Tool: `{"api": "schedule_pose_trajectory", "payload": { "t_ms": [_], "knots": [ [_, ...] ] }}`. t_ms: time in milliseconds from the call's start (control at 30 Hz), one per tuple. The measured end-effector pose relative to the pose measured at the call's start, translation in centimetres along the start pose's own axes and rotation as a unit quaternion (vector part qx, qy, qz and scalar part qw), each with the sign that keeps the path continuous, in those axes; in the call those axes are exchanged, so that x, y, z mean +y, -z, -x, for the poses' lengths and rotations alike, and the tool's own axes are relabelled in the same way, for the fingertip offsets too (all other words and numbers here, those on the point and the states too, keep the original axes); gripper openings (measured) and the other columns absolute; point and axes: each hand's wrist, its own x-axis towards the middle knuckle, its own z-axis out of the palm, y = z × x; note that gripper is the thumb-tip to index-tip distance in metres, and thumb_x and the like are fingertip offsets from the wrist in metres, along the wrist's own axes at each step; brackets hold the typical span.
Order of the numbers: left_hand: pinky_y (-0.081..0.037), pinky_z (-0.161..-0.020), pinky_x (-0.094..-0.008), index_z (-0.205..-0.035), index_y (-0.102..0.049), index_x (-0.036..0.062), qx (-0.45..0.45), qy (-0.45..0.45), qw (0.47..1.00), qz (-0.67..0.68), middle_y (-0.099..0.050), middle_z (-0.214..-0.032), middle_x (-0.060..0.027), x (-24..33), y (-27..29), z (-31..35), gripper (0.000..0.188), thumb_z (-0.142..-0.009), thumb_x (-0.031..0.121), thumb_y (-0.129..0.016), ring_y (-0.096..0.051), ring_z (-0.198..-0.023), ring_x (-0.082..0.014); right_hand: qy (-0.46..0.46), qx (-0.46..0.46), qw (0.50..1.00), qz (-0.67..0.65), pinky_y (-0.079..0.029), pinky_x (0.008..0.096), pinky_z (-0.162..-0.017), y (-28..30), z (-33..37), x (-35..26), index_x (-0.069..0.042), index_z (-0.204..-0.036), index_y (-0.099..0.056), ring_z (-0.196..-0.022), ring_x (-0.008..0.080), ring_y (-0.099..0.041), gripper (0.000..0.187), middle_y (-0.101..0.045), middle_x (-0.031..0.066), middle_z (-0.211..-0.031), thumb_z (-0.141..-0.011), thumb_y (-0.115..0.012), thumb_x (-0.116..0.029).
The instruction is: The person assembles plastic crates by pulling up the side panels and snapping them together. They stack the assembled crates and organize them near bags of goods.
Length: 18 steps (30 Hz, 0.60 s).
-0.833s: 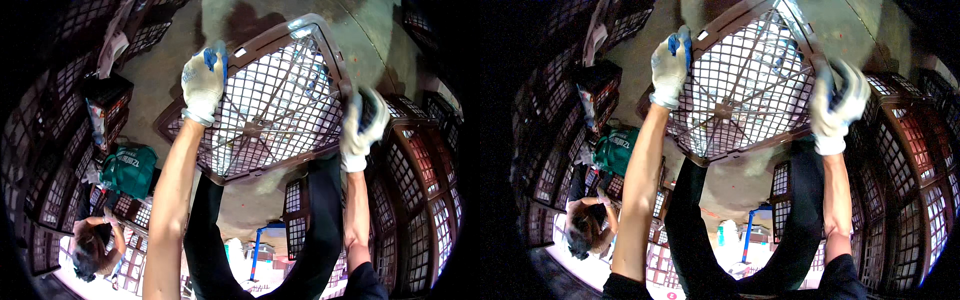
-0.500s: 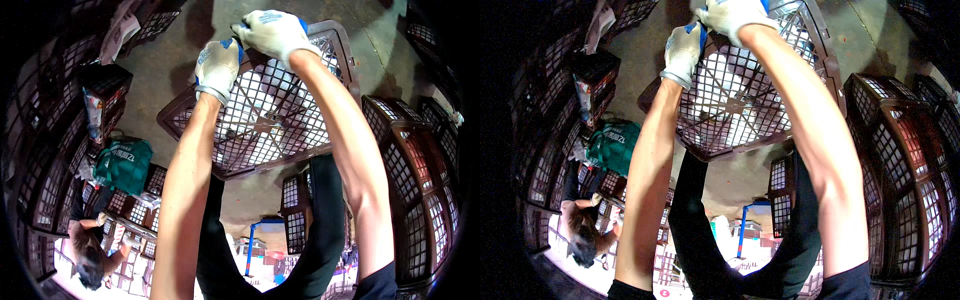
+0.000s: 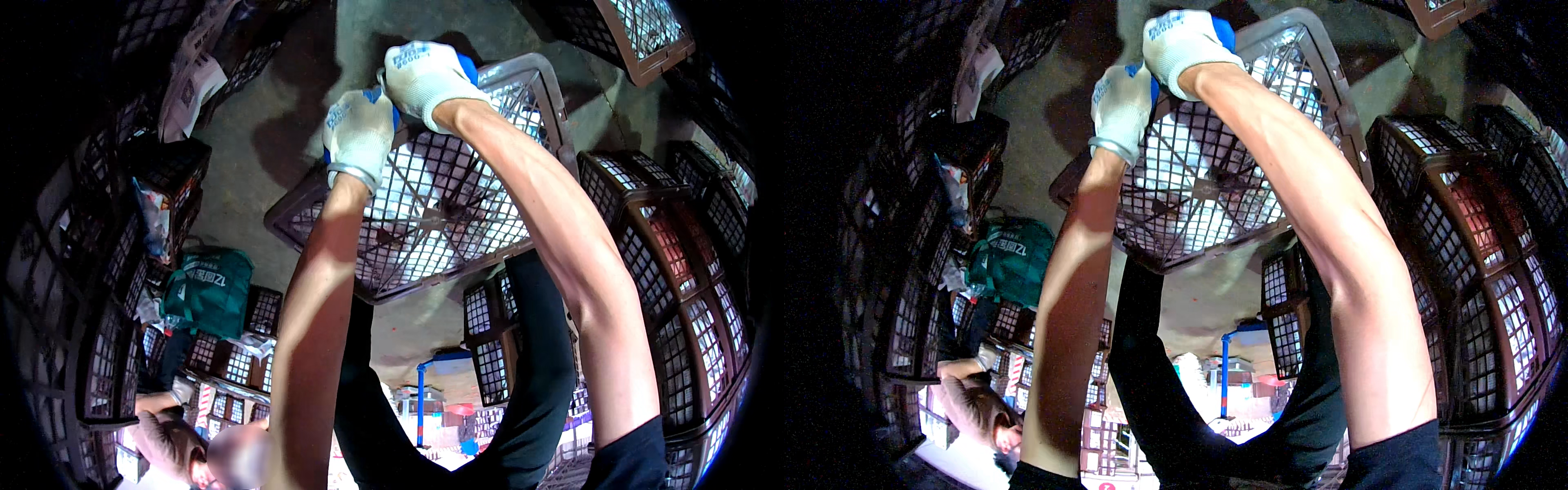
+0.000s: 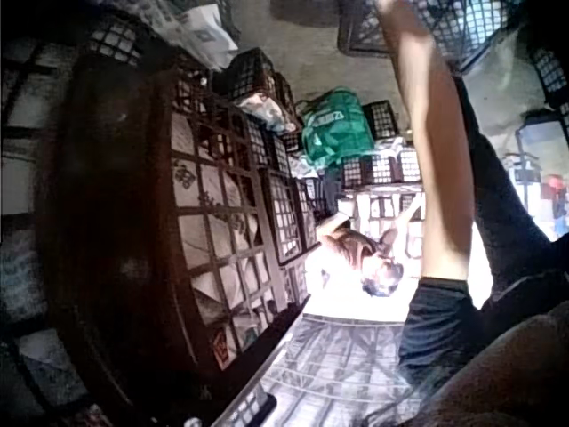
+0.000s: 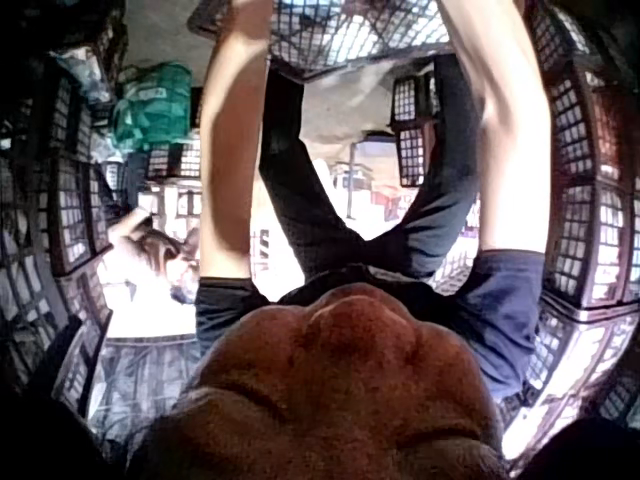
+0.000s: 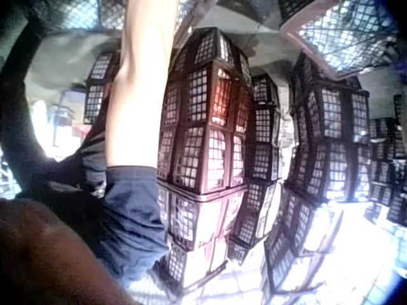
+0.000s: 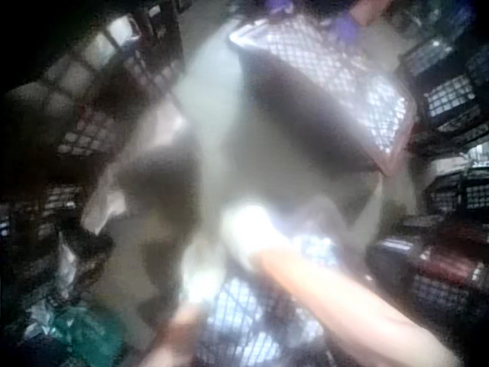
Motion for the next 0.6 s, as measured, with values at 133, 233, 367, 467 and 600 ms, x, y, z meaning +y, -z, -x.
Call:
{"api": "schedule_pose_trajectory", "payload": {
  "t_ms": [133, 233, 367, 467, 600],
  "knots": [
    [-0.053, -0.061, -0.0403, -0.085, -0.069, 0.0038, 0.020, -0.171, 0.975, -0.142, -0.065, -0.087, -0.0193, -1.5, 0.3, 0.4, 0.019, -0.078, 0.015, -0.055, -0.066, -0.076, -0.0335, 0.012, 0.128, 0.985, -0.111, -0.049, 0.0408, -0.083, 0.1, 1.6, -0.3, -0.008, -0.106, -0.065, -0.093, 0.0317, -0.064, 0.037, -0.066, 0.0162, -0.099, -0.084, -0.058, -0.038],
    [-0.050, -0.077, -0.0403, -0.118, -0.056, 0.0105, 0.173, -0.045, 0.981, 0.079, -0.061, -0.102, -0.0145, -9.2, -2.7, 4.7, 0.031, -0.090, 0.022, -0.050, -0.061, -0.093, -0.0319, -0.027, 0.120, 0.951, -0.282, -0.048, 0.0453, -0.070, 3.9, 6.1, 0.0, -0.002, -0.100, -0.063, -0.077, 0.0352, -0.059, 0.032, -0.060, 0.0240, -0.086, -0.079, -0.057, -0.026],
    [-0.043, -0.092, -0.0426, -0.133, -0.046, 0.0123, 0.313, -0.059, 0.948, -0.008, -0.055, -0.115, -0.0189, -14.2, 1.0, 14.2, 0.040, -0.095, 0.024, -0.044, -0.056, -0.103, -0.0323, -0.114, 0.413, 0.898, -0.099, -0.044, 0.0407, -0.092, -0.5, 12.5, 8.6, -0.010, -0.119, -0.056, -0.102, 0.0310, -0.057, 0.051, -0.061, 0.0154, -0.112, -0.077, -0.070, -0.035],
    [-0.042, -0.094, -0.0389, -0.132, -0.045, 0.0080, 0.135, 0.030, 0.988, -0.068, -0.054, -0.122, -0.0161, -22.3, -2.5, 21.0, 0.047, -0.092, 0.031, -0.052, -0.053, -0.109, -0.0282, -0.295, 0.283, 0.902, -0.137, -0.040, 0.0412, -0.095, -4.6, 17.1, 13.0, -0.005, -0.129, -0.047, -0.114, 0.0332, -0.049, 0.065, -0.054, 0.0201, -0.120, -0.080, -0.063, -0.045],
    [-0.041, -0.096, -0.0353, -0.128, -0.049, 0.0115, -0.031, 0.284, 0.713, 0.641, -0.054, -0.123, -0.0055, -24.4, -9.9, 24.8, 0.050, -0.090, 0.043, -0.055, -0.053, -0.107, -0.0210, -0.210, 0.253, 0.875, -0.356, -0.043, 0.0317, -0.084, -7.7, 18.0, 14.7, -0.002, -0.112, -0.055, -0.093, 0.0231, -0.058, 0.038, -0.063, 0.0124, -0.102, -0.085, -0.063, -0.028]
  ]
}}
